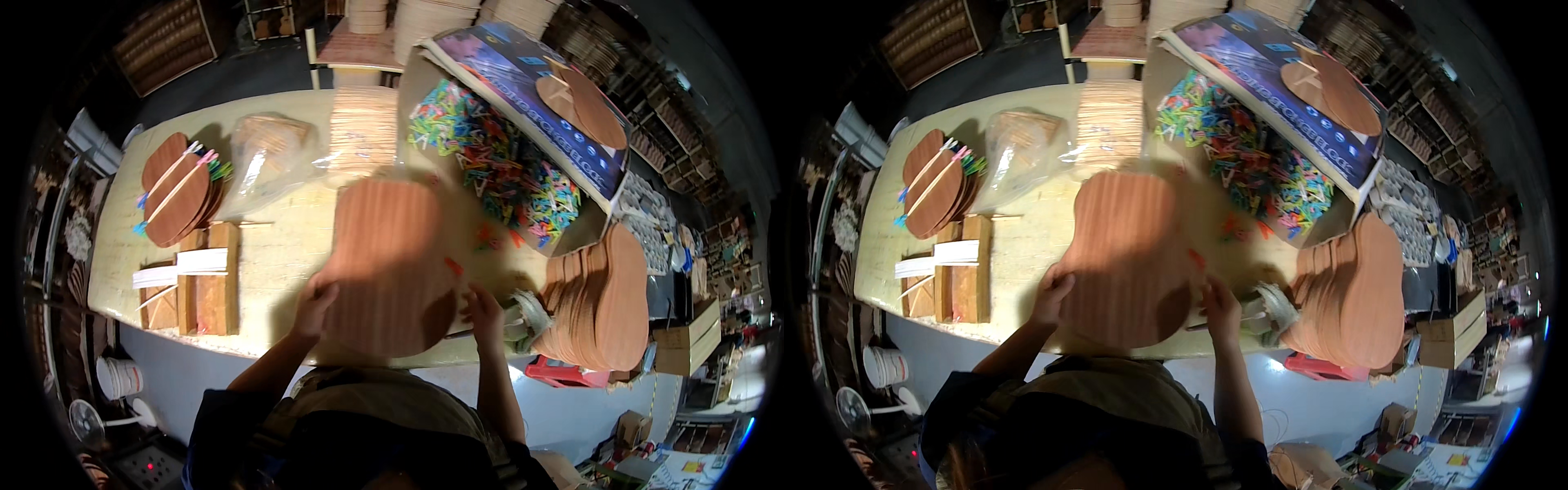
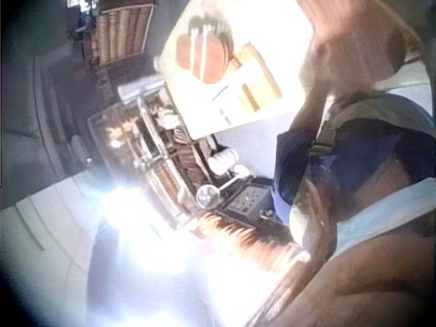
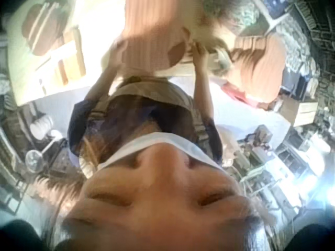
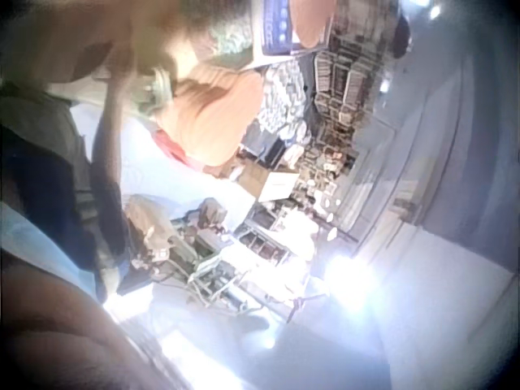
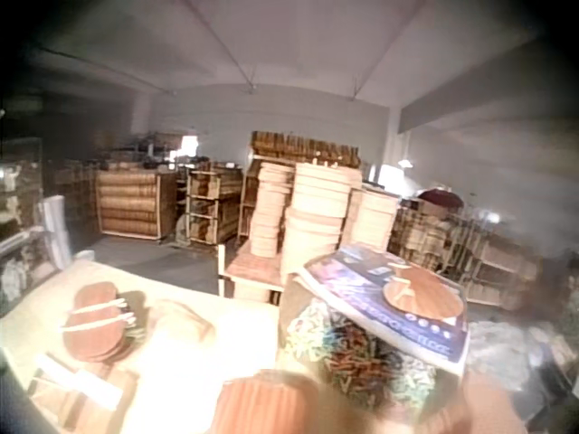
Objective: The person assembles wooden items by placing thin wooden sticks across circular wooden pieces and securing them with colorful plastic clips. The person handles the items one at a time, picking up sticks and clips from the table and applying them to the wooden circles.
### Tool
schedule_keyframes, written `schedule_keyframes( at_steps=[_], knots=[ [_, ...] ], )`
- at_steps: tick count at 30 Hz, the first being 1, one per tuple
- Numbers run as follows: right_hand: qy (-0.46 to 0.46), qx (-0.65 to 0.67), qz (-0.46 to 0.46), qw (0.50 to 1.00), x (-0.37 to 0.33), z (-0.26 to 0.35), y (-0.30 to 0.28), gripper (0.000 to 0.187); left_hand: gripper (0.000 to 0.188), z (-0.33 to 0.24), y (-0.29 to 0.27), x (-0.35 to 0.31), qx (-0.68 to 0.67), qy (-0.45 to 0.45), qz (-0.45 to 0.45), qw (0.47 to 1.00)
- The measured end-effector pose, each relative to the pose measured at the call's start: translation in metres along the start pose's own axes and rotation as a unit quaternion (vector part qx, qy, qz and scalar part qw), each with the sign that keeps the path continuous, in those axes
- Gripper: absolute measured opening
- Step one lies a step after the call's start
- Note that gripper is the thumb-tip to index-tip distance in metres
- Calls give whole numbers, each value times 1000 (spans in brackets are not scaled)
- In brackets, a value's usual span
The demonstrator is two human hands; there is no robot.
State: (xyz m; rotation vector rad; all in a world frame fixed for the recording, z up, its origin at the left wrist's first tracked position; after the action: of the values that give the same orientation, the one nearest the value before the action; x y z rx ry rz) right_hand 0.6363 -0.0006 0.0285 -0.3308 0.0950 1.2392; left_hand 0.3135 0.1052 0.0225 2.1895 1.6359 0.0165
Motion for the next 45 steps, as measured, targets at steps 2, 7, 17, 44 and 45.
schedule_keyframes(
  at_steps=[2,7,17,44,45],
  knots=[
    [10,-247,-114,962,46,-22,14,31,27,13,-43,-10,-30,-2,-2,1000],
    [76,-222,-181,955,122,-74,36,35,31,43,-84,13,-39,14,-26,999],
    [-351,-472,-17,808,136,-38,43,30,20,-5,-221,-34,231,214,-509,801],
    [-79,-206,51,974,129,-28,77,18,8,-42,-11,60,495,355,-43,792],
    [-16,-18,36,999,133,-32,81,15,8,-37,-2,67,485,360,-19,797]
  ],
)
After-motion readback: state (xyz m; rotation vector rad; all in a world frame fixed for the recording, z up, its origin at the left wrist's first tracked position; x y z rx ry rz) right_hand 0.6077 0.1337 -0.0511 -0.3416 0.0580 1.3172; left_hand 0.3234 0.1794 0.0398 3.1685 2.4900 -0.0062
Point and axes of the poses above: each hand's wrist, its own x-axis towards the middle knuckle, its own y-axis out of the palm, z = x × y, the point moved 3 cm from there along x, towards the middle knuckle, and after that the axes turned 8 degrees about z, right-handed, at the moved point
